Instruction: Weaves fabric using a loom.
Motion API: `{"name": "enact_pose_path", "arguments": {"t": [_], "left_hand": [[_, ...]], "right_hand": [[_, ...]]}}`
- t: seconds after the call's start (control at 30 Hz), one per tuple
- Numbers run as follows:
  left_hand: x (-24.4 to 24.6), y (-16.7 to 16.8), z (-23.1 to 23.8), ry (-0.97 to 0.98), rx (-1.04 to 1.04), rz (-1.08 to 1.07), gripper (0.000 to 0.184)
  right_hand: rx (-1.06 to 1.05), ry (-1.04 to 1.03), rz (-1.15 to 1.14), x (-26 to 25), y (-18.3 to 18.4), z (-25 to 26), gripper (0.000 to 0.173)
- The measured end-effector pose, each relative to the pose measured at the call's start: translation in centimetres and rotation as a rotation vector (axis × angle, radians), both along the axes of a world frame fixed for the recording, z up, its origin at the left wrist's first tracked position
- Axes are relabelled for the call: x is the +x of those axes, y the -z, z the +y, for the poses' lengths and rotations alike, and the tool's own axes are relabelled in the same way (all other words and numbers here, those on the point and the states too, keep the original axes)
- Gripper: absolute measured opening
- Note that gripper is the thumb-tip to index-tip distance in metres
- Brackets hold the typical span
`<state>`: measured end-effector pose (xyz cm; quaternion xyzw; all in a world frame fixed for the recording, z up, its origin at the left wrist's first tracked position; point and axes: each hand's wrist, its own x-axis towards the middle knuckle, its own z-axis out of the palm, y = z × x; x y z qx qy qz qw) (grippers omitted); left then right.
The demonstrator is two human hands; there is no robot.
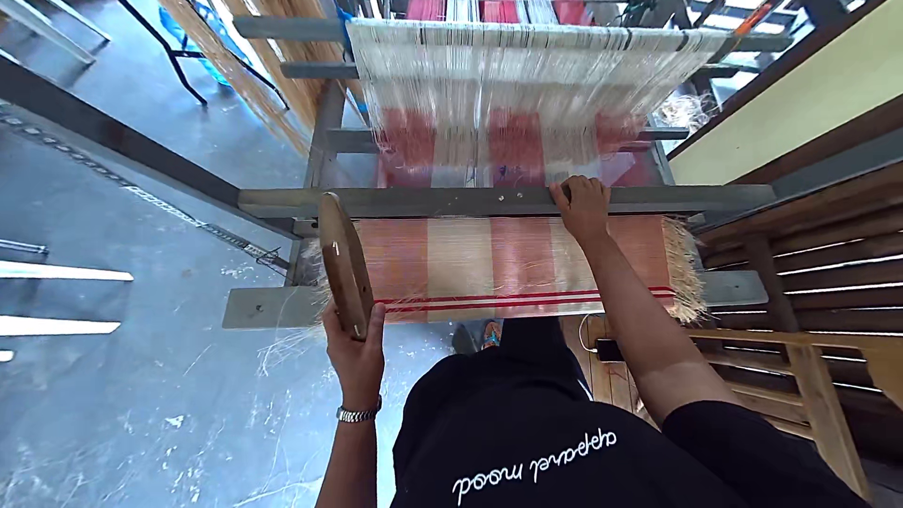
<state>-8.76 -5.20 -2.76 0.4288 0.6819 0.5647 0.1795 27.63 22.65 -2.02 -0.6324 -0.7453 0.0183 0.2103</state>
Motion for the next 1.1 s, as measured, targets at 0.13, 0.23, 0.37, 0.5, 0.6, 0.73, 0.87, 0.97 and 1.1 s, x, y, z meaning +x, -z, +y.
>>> {"name": "enact_pose_path", "arguments": {"t": [0.13,0.23,0.37,0.5,0.6,0.73,0.87,0.97,1.1], "left_hand": [[0.5,0.4,1.0,-0.013,0.013,-0.035,0.065],[0.2,0.7,1.4,0.012,-0.023,0.025,0.068],[-1.7,1.5,1.3,0.163,-0.222,0.321,0.074],[-3.1,2.9,3.4,0.352,-0.411,0.576,0.072],[-3.2,4.0,6.4,0.461,-0.407,0.744,0.062],[-2.9,5.4,9.7,0.492,-0.338,0.805,0.059],[-2.7,6.1,12.2,0.464,-0.336,0.807,0.058],[-2.2,6.2,13.0,0.447,-0.337,0.805,0.057],[-1.0,6.3,12.4,0.339,-0.335,0.841,0.064]], "right_hand": [[-0.056,-0.004,-0.006,-0.2,-1.0,2.5,0.06],[-0.06,-0.001,-0.005,-0.7,-1.0,3.6,0.06],[-0.112,0.016,-0.023,-0.4,-1.1,0.0,0.064],[-0.216,-0.125,0.054,1.2,-2.0,0.2,0.063],[-0.132,-0.248,0.278,2.9,-2.4,-0.8,0.041],[-0.084,-0.145,0.502,6.1,-2.5,-6.5,0.032],[-0.33,-0.207,0.501,8.0,-0.8,-9.7,0.033],[-0.516,-0.305,0.471,7.6,-0.3,-9.7,0.04],[-0.581,-0.374,0.462,7.4,0.7,-7.9,0.038]]}}
